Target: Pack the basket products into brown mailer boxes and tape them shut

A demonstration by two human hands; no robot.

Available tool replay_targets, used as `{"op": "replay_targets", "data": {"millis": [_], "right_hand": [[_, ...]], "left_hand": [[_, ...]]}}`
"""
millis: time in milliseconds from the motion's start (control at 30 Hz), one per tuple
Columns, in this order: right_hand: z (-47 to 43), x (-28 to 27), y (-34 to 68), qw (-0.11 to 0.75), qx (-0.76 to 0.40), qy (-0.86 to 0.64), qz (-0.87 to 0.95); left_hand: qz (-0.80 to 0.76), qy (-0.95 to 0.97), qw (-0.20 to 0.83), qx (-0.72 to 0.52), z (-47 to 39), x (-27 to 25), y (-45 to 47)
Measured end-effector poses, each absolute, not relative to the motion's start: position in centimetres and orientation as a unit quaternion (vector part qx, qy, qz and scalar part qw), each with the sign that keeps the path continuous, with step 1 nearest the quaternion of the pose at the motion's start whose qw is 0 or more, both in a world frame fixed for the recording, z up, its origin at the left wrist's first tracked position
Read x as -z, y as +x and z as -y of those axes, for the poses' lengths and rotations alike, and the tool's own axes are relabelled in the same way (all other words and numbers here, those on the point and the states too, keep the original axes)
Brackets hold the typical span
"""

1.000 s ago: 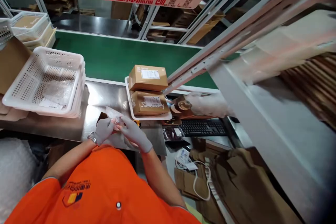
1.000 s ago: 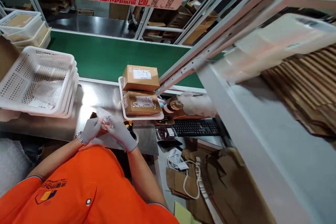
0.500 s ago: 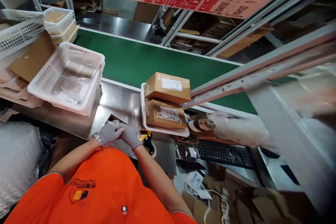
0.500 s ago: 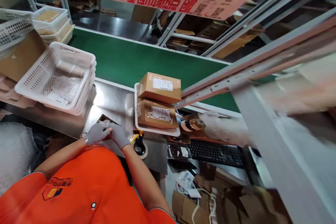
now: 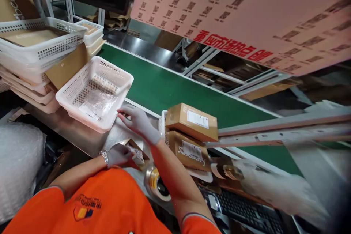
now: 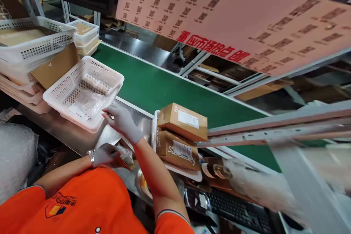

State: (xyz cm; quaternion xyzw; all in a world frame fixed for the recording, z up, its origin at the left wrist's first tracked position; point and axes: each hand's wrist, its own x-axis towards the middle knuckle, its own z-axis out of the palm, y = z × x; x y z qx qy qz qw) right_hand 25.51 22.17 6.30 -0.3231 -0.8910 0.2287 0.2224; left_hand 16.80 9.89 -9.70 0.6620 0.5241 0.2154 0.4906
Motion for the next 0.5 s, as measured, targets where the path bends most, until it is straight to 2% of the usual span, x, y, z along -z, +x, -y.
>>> {"op": "replay_targets", "data": {"millis": [167, 267, 400, 500], "right_hand": [[-26.9, -4.7, 13.8, 0.006, -0.107, -0.341, 0.934], [-28.0, -3.0, 11.0, -0.059, -0.069, -0.367, 0.926], [-28.8, -3.3, 12.3, -0.050, -0.076, -0.349, 0.933], [-29.0, -5.2, 16.4, 0.076, -0.141, -0.336, 0.928]], "left_hand": [[-0.526, 0.689, 0.466, -0.176, -9.7, 9.1, 14.9], [-0.528, 0.680, 0.465, -0.204, -9.7, 9.5, 13.4], [-0.526, 0.660, 0.476, -0.247, -9.9, 9.9, 11.5], [-0.510, 0.632, 0.506, -0.291, -10.1, 9.6, 10.4]]}}
